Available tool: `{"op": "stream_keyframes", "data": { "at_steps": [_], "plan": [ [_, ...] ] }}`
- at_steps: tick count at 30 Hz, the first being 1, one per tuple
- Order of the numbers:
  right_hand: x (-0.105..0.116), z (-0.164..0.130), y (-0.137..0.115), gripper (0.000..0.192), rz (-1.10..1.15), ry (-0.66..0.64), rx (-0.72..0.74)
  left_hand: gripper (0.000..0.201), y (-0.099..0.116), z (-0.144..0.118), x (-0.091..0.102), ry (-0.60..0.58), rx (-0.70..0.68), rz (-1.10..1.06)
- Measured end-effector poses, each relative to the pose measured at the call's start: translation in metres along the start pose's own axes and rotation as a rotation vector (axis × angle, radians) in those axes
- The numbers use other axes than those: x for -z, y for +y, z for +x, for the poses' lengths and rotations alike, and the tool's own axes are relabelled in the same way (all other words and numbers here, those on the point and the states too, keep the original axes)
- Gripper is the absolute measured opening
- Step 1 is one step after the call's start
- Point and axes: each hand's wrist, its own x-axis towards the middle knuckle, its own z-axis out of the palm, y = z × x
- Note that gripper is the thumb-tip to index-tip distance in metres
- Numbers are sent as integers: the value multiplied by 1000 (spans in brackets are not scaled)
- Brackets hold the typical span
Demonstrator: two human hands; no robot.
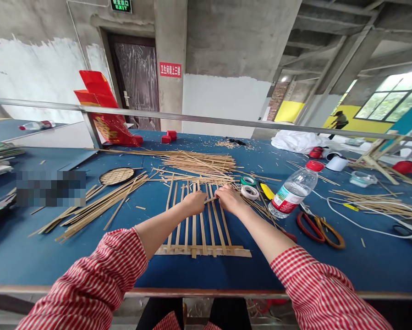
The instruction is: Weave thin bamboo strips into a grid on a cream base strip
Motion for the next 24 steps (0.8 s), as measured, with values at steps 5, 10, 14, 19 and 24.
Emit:
{"op": "stream_keyframes", "data": {
  "at_steps": [5, 10, 14, 19, 24],
  "plan": [
    [-1, 4, 2, 18, 98, 82, -25, 29, 9, 5, -9, -24, 52, 39],
    [12, 1, 10, 23, 227, 254, -233, 27, 5, 7, -13, -22, 83, -52],
    [24, -3, 16, 38, 302, 259, -395, 27, -7, 3, -14, 18, 71, -177],
    [15, 8, -10, 23, 374, -64, -392, 26, -18, 0, -16, 63, 53, -318],
    [-1, 27, -40, 19, 309, -315, -478, 26, -23, 3, -19, 37, 90, -464]
  ]
}}
